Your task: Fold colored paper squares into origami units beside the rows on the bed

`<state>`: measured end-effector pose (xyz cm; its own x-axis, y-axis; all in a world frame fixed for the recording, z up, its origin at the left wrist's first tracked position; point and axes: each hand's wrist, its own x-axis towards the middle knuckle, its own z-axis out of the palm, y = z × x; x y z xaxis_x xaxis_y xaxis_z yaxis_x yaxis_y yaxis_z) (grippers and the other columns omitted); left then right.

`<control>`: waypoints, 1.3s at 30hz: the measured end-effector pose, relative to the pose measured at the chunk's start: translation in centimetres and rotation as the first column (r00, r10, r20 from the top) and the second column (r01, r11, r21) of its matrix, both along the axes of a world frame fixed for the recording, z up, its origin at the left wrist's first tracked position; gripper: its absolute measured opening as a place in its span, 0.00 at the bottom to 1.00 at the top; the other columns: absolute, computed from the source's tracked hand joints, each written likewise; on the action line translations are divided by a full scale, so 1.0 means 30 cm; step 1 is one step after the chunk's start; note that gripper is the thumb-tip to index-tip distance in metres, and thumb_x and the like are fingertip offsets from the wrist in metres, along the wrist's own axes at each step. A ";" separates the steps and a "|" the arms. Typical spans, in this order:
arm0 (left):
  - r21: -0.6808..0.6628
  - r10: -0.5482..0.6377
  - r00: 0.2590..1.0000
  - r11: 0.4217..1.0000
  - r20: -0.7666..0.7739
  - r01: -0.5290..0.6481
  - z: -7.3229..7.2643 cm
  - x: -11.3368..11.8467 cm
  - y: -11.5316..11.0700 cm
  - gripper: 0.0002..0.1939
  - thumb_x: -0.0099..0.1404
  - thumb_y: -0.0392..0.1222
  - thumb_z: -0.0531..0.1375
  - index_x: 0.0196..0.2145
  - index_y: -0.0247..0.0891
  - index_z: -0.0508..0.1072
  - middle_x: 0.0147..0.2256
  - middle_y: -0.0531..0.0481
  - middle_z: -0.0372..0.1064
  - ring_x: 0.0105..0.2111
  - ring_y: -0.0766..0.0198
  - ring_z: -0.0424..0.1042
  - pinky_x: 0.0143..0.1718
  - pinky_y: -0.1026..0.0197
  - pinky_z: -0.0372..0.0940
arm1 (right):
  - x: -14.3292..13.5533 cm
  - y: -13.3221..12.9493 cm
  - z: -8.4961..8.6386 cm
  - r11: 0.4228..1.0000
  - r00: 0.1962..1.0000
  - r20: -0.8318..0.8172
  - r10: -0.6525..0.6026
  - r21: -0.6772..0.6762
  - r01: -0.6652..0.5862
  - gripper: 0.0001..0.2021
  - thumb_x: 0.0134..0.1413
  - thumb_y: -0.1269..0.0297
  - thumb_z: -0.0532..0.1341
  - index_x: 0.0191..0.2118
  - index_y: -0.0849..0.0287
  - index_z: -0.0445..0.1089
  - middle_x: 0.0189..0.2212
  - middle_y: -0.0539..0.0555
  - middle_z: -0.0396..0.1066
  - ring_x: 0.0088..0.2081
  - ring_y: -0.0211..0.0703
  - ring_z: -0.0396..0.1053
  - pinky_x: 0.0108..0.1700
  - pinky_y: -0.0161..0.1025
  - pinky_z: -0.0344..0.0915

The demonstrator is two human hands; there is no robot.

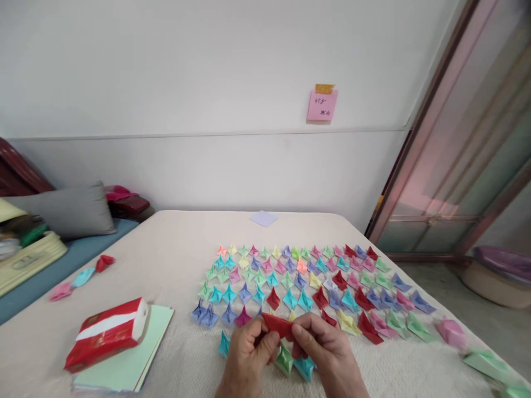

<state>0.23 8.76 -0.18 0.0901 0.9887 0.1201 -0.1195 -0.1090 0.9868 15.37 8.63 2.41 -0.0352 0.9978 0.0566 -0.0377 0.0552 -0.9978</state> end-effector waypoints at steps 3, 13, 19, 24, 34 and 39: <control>0.057 0.007 0.998 0.998 -0.054 -0.004 0.007 0.001 -0.005 0.16 0.63 0.51 0.60 0.29 0.35 0.75 0.20 0.54 0.62 0.20 0.68 0.58 0.22 0.66 0.54 | 0.002 -0.006 0.019 0.994 0.996 0.090 -0.017 0.114 0.007 0.11 0.52 0.54 0.63 0.29 0.57 0.74 0.25 0.52 0.73 0.30 0.44 0.69 0.33 0.37 0.65; 0.215 0.032 0.962 0.976 -0.271 0.028 0.039 0.021 -0.026 0.14 0.63 0.49 0.59 0.25 0.39 0.76 0.23 0.51 0.67 0.25 0.64 0.65 0.30 0.64 0.60 | -0.002 -0.011 -0.018 0.897 0.952 0.290 -0.102 0.441 -0.038 0.12 0.61 0.64 0.56 0.25 0.55 0.65 0.24 0.49 0.65 0.28 0.41 0.65 0.32 0.35 0.62; 0.142 0.128 0.971 0.985 -0.201 -0.100 0.049 0.000 -0.017 0.13 0.63 0.49 0.59 0.28 0.38 0.76 0.21 0.53 0.66 0.22 0.65 0.63 0.24 0.66 0.59 | 0.004 -0.024 -0.007 0.851 0.939 0.249 -0.237 0.519 0.077 0.06 0.58 0.67 0.59 0.42 0.51 0.67 0.42 0.55 0.72 0.45 0.48 0.69 0.47 0.41 0.65; 0.220 0.199 0.950 0.964 -0.240 -0.146 0.067 -0.012 -0.021 0.10 0.64 0.46 0.59 0.29 0.40 0.76 0.22 0.53 0.67 0.23 0.65 0.65 0.24 0.68 0.61 | 0.002 -0.030 -0.009 0.811 0.901 0.332 -0.278 0.584 0.036 0.05 0.56 0.69 0.60 0.38 0.51 0.68 0.45 0.56 0.70 0.49 0.51 0.67 0.50 0.44 0.64; 0.374 0.130 0.931 0.927 -0.341 0.008 0.009 -0.018 -0.017 0.10 0.68 0.42 0.54 0.34 0.40 0.75 0.27 0.51 0.68 0.26 0.65 0.67 0.29 0.66 0.61 | 0.005 -0.018 -0.014 0.863 0.916 0.347 -0.201 0.505 -0.002 0.05 0.53 0.71 0.60 0.30 0.54 0.65 0.45 0.54 0.69 0.49 0.47 0.68 0.50 0.39 0.64; 0.276 0.032 0.942 0.959 -0.333 0.065 0.022 -0.023 -0.015 0.12 0.68 0.45 0.54 0.30 0.38 0.71 0.25 0.51 0.67 0.25 0.65 0.64 0.28 0.66 0.58 | 0.019 -0.020 0.018 0.947 0.951 0.305 -0.044 0.316 -0.057 0.06 0.54 0.66 0.62 0.28 0.54 0.66 0.46 0.53 0.70 0.50 0.48 0.68 0.52 0.39 0.62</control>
<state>-0.47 8.31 0.47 0.1881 0.9172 0.3512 0.2039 -0.3863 0.8995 15.94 8.02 2.96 -0.1077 0.9285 0.3553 0.2633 0.3712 -0.8905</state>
